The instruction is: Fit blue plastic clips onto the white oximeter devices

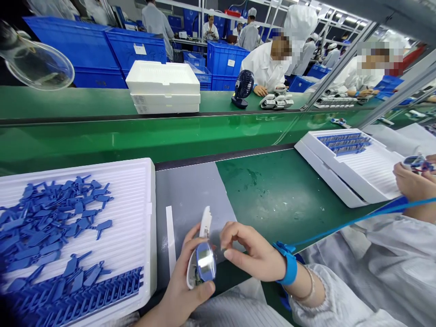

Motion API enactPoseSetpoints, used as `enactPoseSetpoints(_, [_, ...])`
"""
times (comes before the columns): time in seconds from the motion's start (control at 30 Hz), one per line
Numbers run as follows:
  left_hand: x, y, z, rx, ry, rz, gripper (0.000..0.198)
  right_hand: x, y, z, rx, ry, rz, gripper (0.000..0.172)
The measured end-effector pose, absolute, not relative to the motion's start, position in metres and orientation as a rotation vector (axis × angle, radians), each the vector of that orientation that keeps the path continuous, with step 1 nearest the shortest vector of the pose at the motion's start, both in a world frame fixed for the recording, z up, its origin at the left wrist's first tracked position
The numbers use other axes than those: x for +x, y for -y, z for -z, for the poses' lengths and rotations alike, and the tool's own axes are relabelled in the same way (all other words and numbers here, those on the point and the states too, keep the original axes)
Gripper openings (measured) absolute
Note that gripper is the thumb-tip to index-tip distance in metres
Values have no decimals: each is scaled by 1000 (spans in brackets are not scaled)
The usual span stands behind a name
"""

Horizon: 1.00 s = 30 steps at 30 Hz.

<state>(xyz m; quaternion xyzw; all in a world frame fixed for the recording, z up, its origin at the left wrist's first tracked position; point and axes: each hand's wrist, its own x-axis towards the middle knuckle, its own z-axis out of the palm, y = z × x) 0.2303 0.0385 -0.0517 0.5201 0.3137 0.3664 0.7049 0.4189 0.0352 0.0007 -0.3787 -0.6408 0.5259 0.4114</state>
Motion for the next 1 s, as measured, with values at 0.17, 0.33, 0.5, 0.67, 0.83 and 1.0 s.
enactPoseSetpoints(0.17, [232, -37, 54, 1485, -795, -927, 55, 409, -32, 12, -982, 1149, -1823, 34])
enactPoseSetpoints(0.33, [234, -35, 56, 1542, -935, -921, 68, 405, -34, 14, -1039, 1109, -1929, 34])
enactPoseSetpoints(0.5, [234, -33, 54, 1544, -1013, -917, 70, 402, -31, 13, -1105, 1099, -1927, 33])
enactPoseSetpoints(0.67, [234, -33, 55, 1575, -1041, -907, 76, 401, -29, 14, -1146, 1135, -1901, 36])
enactPoseSetpoints(0.83, [236, -31, 54, 1614, -945, -819, 79, 399, -28, 22, -1070, 1093, -1988, 36])
enactPoseSetpoints(1.0, [237, -31, 54, 1656, -875, -847, 72, 393, -29, 27, -977, 1020, -2022, 38])
